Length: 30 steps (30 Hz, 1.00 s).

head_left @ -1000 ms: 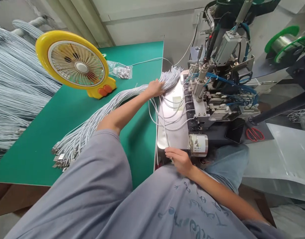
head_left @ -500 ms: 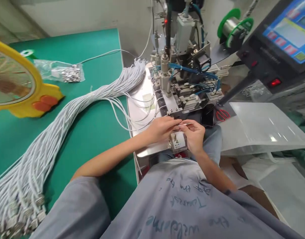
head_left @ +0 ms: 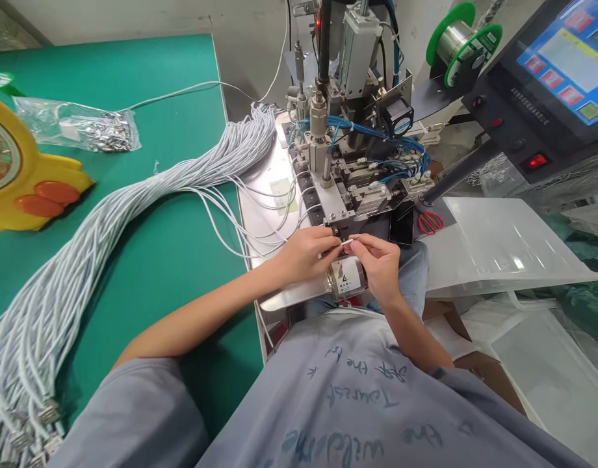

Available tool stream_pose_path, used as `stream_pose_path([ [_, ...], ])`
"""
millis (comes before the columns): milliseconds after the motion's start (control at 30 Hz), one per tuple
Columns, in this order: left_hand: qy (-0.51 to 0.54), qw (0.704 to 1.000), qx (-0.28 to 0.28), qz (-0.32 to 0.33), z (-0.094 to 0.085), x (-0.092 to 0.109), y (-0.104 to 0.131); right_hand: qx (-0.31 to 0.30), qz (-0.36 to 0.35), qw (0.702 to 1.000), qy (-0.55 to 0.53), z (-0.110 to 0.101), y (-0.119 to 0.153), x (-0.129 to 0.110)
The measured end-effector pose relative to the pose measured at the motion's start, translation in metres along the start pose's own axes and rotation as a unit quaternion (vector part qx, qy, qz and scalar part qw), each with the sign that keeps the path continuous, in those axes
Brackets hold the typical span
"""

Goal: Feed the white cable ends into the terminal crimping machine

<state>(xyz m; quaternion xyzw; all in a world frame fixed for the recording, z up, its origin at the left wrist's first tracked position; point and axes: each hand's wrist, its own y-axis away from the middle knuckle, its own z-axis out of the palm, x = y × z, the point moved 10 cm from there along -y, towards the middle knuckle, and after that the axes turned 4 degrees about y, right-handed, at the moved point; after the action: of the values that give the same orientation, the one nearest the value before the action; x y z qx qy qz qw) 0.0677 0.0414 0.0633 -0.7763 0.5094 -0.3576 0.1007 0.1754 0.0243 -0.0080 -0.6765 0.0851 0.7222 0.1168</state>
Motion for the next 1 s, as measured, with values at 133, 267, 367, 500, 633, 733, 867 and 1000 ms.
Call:
stream_pose_path([
  [133, 0.019, 1.0, 0.011, -0.018, -0.001, -0.005, 0.0, 0.013, -0.019, 0.998, 0.056, -0.003, -0.005, -0.007],
  [267, 0.08, 0.995, -0.009, -0.051, 0.005, -0.011, -0.001, 0.021, -0.072, 0.99, 0.122, -0.002, -0.006, -0.021],
  [367, 0.044, 0.998, -0.008, -0.04, 0.006, -0.01, 0.0, 0.039, -0.1, 0.975, 0.196, -0.003, -0.003, -0.031],
  [500, -0.078, 0.997, 0.002, 0.005, 0.006, -0.003, 0.003, 0.005, -0.082, 0.963, 0.258, 0.004, -0.004, -0.031],
  [633, -0.099, 0.995, -0.006, 0.004, 0.008, -0.002, 0.003, -0.04, -0.057, 0.968, 0.241, 0.008, -0.009, -0.026],
  [733, -0.033, 0.999, 0.025, -0.033, 0.002, -0.006, 0.001, -0.03, -0.101, 0.969, 0.223, 0.009, -0.009, -0.033],
  [867, 0.111, 0.986, 0.042, -0.119, 0.004, -0.021, 0.003, 0.014, -0.124, 0.975, 0.182, 0.006, -0.005, -0.032],
  [1000, 0.144, 0.982, 0.038, -0.116, 0.004, -0.023, 0.002, -0.009, -0.062, 0.993, 0.104, 0.005, -0.01, -0.017],
])
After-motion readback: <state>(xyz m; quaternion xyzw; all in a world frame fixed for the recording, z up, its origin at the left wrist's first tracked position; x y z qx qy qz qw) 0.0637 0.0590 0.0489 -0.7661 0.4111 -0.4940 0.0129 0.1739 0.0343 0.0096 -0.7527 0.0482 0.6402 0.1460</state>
